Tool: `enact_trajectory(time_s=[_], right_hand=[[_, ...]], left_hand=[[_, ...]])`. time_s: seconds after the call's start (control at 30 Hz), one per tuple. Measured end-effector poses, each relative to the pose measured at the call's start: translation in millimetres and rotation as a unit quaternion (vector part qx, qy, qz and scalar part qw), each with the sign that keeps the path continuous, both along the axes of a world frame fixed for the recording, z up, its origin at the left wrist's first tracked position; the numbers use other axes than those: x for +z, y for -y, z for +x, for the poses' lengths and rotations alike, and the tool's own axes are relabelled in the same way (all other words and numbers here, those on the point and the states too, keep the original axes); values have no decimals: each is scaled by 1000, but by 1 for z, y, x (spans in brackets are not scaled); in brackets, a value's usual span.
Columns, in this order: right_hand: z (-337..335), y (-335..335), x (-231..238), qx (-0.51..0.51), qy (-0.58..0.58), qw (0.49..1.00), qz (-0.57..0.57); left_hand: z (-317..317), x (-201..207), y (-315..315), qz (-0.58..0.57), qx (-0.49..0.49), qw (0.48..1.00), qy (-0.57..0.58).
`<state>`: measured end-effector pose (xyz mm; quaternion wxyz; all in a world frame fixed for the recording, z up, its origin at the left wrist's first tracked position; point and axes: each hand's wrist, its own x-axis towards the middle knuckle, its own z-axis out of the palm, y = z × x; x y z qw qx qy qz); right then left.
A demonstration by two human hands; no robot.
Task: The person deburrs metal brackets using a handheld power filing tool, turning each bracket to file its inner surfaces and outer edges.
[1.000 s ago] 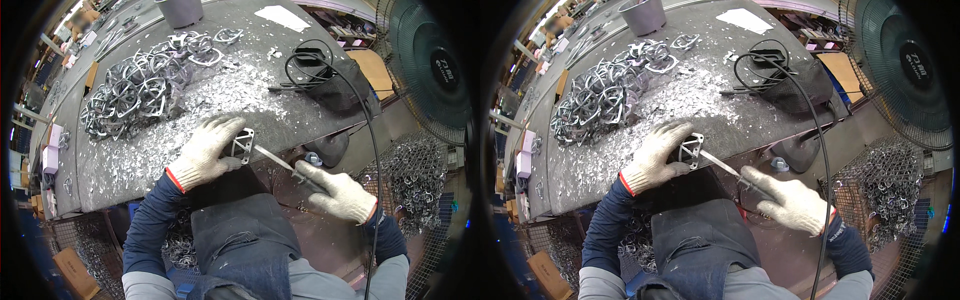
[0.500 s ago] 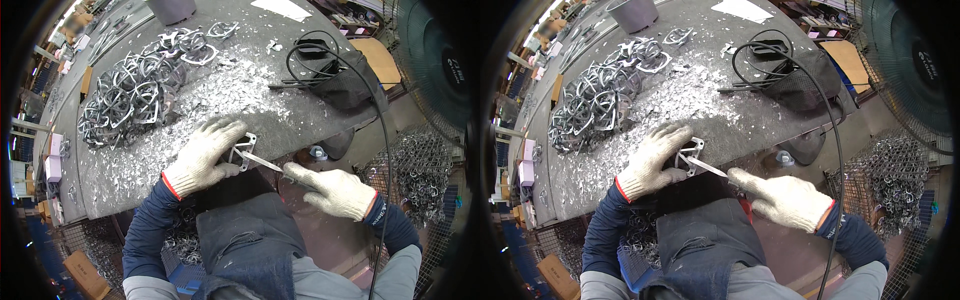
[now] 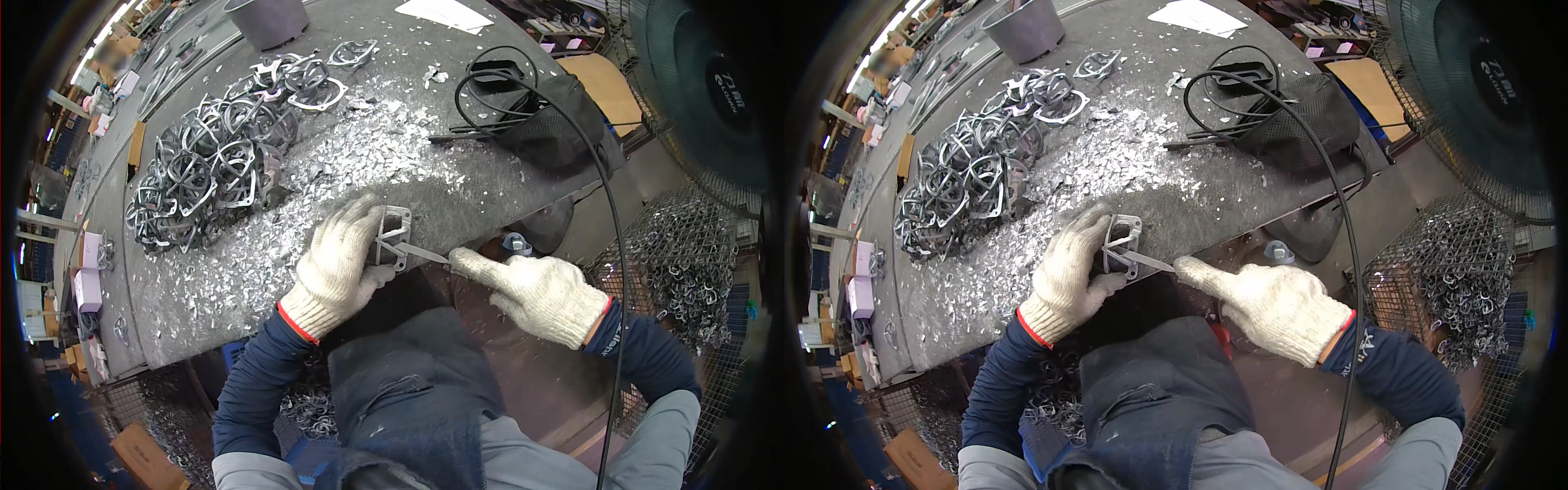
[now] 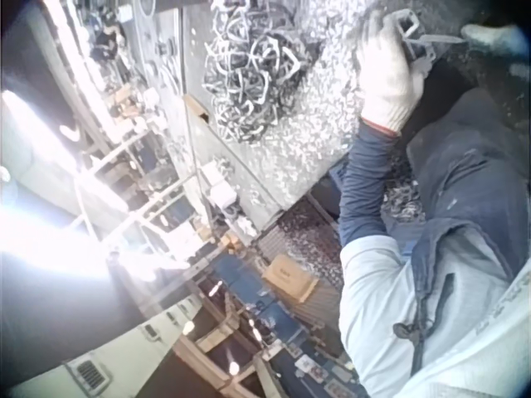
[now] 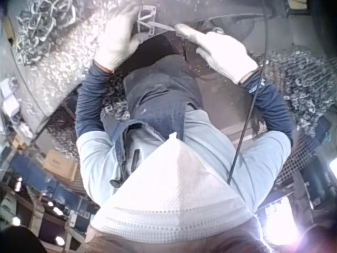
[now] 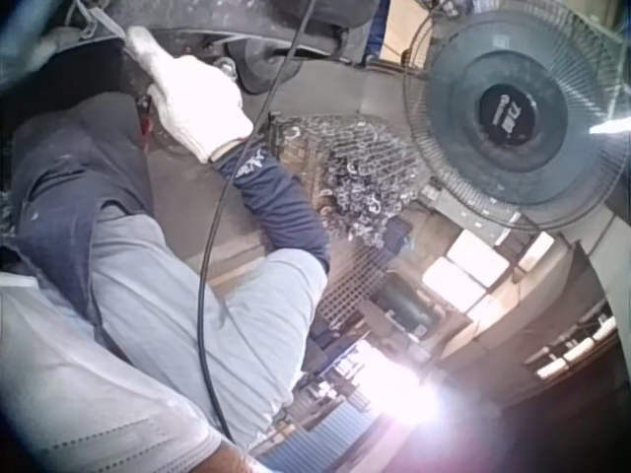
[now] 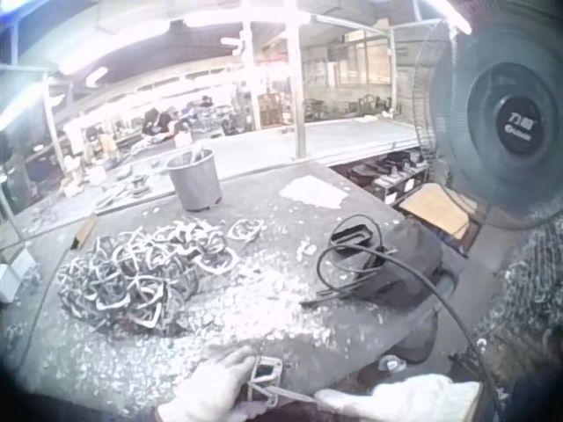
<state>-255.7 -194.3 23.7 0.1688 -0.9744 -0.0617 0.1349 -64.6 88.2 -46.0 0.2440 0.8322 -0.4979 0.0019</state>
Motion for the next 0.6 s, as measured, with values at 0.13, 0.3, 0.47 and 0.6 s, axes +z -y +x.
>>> enact_trajectory(time_s=[0.13,0.3,0.47,0.6], right_hand=[[-3,5,-5,-3,-8,979,202],[11,-5,54,-228,-440,746,445],[1,-16,48,-255,-428,682,536],[-9,-20,46,-246,-412,688,545]], left_hand=[[-11,2,1,-61,24,998,5],[-13,1,2,-44,-32,995,86],[-23,7,3,-22,30,997,72],[-28,11,2,-5,37,995,89]])
